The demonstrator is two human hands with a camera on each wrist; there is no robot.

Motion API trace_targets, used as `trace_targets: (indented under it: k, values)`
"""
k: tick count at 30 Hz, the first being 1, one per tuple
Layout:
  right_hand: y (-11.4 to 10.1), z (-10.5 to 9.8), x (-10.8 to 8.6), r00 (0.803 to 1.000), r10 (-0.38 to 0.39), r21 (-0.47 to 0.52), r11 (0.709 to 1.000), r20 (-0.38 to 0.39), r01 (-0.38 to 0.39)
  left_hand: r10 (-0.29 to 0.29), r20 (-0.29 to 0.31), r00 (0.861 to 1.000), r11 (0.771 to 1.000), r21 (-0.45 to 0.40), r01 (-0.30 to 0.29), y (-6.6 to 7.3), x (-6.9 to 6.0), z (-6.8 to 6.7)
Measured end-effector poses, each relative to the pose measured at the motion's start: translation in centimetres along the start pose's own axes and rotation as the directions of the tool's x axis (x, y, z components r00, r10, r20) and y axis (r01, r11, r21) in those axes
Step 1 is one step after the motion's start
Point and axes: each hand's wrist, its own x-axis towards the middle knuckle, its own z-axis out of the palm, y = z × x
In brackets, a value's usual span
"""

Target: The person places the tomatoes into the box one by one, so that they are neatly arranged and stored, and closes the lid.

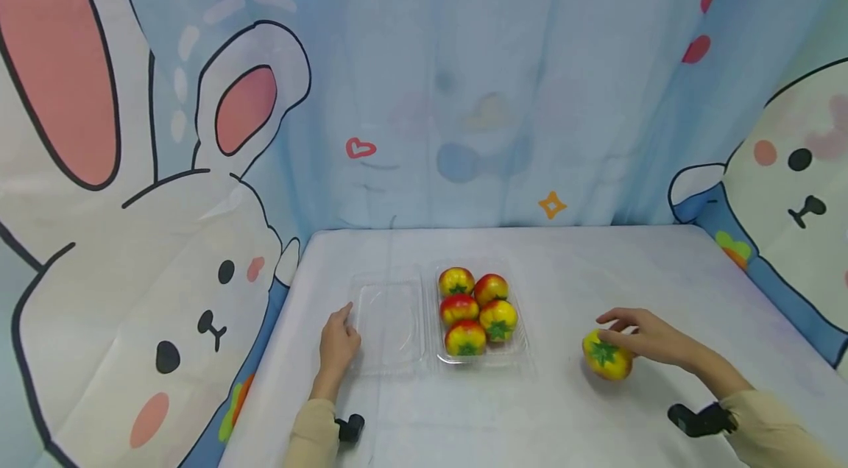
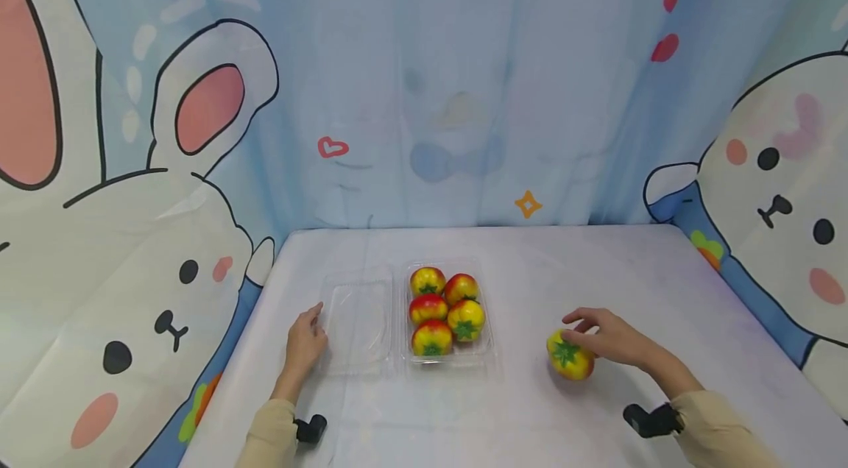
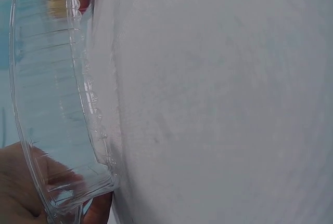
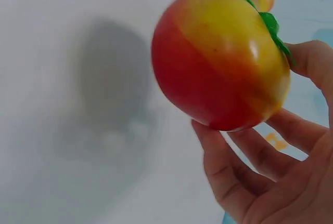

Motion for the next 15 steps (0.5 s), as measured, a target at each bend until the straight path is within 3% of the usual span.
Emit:
trace_targets:
  k: [4,7,15]
  values:
    - [-2.6,0.8,2.2,0.996,-0.037,0.005,0.999,-0.082,0.038,0.011,-0.022,1.000,1.000,-0.019,-0.012,0.1,0.1,-0.1]
    - [-4.6,1.4,3.8,0.990,-0.082,0.039,0.995,-0.118,0.087,0.055,-0.071,0.996,0.998,-0.013,-0.056,0.2,0.0,0.0]
    - [-7.2,3.9,6.1,0.963,-0.233,0.101,0.964,-0.137,0.247,-0.014,0.004,1.000,1.000,-0.022,0.014,-0.1,-0.1,0.2]
